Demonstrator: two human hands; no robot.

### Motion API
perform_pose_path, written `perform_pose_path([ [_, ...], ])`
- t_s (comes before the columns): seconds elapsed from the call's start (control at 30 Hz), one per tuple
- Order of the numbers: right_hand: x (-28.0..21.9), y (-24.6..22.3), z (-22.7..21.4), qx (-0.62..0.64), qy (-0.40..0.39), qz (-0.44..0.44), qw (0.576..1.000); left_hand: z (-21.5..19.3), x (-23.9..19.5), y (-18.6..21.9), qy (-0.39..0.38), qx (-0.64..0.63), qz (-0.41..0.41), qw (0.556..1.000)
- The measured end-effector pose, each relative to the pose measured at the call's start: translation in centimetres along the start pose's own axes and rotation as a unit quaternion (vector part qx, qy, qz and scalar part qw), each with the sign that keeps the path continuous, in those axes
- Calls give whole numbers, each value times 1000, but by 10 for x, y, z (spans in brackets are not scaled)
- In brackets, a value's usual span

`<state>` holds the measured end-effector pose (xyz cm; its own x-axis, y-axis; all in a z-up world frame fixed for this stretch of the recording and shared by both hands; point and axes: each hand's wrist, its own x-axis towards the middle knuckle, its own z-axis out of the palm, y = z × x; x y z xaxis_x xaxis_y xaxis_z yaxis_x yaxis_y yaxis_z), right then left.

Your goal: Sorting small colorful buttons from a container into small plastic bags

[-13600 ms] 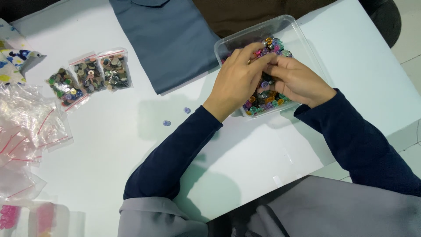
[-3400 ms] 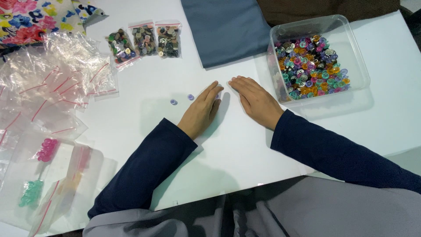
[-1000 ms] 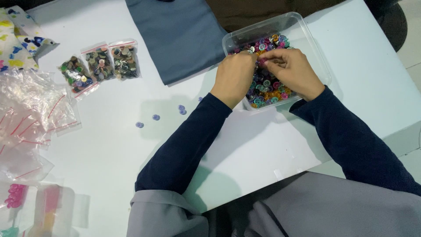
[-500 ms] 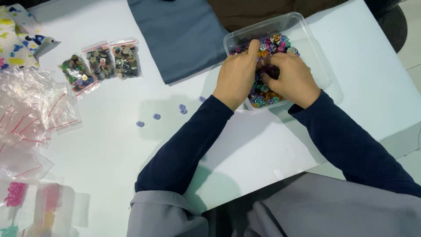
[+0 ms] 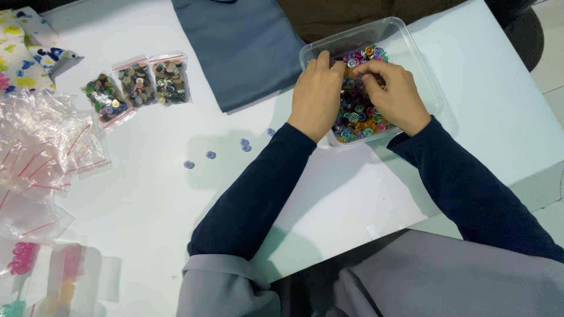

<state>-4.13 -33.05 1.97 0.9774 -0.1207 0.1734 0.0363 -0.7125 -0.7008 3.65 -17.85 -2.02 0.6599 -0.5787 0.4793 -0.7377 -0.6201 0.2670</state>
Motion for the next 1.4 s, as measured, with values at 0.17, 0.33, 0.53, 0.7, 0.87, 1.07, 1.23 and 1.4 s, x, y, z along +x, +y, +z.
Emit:
perform_pose_path([
  [0.17,-1,2,1,-21,3,0,1000,35,20,-9,-19,94,21,995],
  [0.33,-2,-7,0,-2,20,19,1000,46,34,-24,-22,62,27,997],
  [0.53,-3,-8,-1,-5,13,-8,1000,35,28,-25,8,36,55,998],
  [0.7,-4,-9,-1,-10,17,-5,1000,31,28,-27,-11,13,64,998],
  [0.87,-7,-13,-1,3,38,-24,999,-5,23,-18,27,-93,54,994],
  [1.07,-11,-24,-3,-43,98,-124,987,-74,-11,-16,87,-103,64,989],
  [1.23,-26,-62,11,-72,103,-198,972,-121,-71,-52,78,-136,59,986],
  [1.4,-42,-106,49,-108,79,-331,934,-162,-130,-99,141,-13,12,990],
])
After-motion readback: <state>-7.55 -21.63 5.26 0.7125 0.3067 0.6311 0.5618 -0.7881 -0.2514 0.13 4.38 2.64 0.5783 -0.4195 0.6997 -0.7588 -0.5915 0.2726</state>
